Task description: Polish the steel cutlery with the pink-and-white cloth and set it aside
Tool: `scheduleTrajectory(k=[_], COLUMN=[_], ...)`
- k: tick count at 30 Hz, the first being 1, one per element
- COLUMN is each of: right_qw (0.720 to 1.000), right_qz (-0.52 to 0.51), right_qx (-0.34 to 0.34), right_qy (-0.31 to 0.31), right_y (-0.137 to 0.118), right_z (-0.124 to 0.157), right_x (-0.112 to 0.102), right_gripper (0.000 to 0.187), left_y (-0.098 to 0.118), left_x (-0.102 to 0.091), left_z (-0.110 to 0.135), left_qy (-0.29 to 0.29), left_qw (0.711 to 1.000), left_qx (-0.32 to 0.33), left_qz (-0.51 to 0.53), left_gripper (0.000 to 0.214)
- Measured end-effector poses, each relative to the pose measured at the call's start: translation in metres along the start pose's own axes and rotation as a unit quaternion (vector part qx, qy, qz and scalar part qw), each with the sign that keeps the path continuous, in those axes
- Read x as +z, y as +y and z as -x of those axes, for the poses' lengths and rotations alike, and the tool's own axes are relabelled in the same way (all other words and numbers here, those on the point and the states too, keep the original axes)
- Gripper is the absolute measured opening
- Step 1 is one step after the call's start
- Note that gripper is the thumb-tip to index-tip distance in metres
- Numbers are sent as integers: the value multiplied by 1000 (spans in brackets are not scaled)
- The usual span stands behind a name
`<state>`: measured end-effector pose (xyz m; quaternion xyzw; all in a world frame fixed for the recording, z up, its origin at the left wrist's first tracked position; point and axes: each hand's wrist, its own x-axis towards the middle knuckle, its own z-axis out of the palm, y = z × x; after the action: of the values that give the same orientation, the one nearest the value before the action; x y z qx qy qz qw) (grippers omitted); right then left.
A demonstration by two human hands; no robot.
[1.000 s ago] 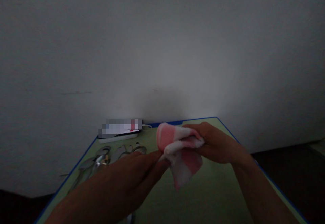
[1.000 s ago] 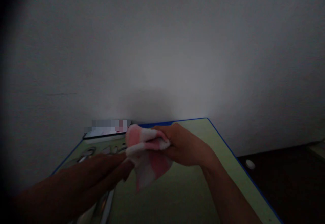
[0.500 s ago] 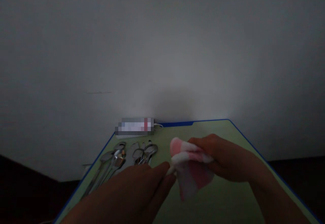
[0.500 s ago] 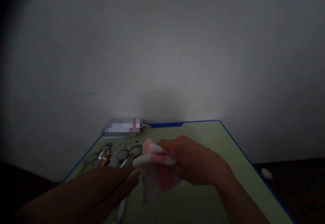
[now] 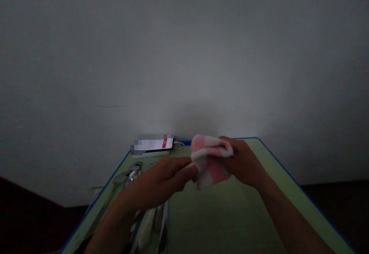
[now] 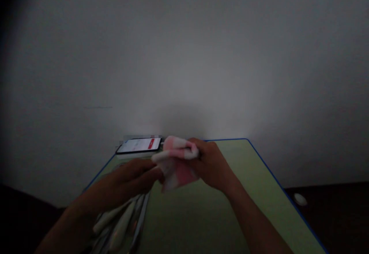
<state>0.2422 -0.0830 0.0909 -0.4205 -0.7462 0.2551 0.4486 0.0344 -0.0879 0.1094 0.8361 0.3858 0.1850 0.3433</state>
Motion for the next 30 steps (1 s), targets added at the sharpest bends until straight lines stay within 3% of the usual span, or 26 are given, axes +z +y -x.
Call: scheduleTrajectory(k=[3,5,9,13,16,19,22,24,27,30], right_qw=[975,947,911,881,795,705,667,682,759,822], right_qz=[-151,-231,-339,-418,-555,-666,-708,-691,-593,-502], right_qx=[68,107,112,150,174,170,180,195,220,232], right_qy=[146,196,207,163,169,174,142,139,157,137], right_y=[12,16,21,28,33,33,31,30,32,36], right_z=[-18,-30,-46,-50,-58,-68,-74,-76,-77,-74], right_x=[17,26,27,5,-9,-8,4,13,27,38], right_gripper=[25,34,41,33,25,20,24,28,40,50], left_y=[-6,-6,-3,-4,-7,-10,-13,-15,-14,-14], left_x=[4,5,3,-4,-8,-9,-9,-8,-5,-3], left_z=[-25,-40,-51,-52,-57,-63,-67,-67,-65,-63], left_qy=[148,218,259,265,301,319,321,308,248,167], left_qw=[985,970,958,949,932,922,918,919,932,955], left_qx=[-22,-41,-56,-93,-127,-148,-166,-169,-164,-159], left_qz=[88,98,111,147,159,165,166,178,208,189], left_gripper=[27,28,30,32,33,32,31,30,28,23])
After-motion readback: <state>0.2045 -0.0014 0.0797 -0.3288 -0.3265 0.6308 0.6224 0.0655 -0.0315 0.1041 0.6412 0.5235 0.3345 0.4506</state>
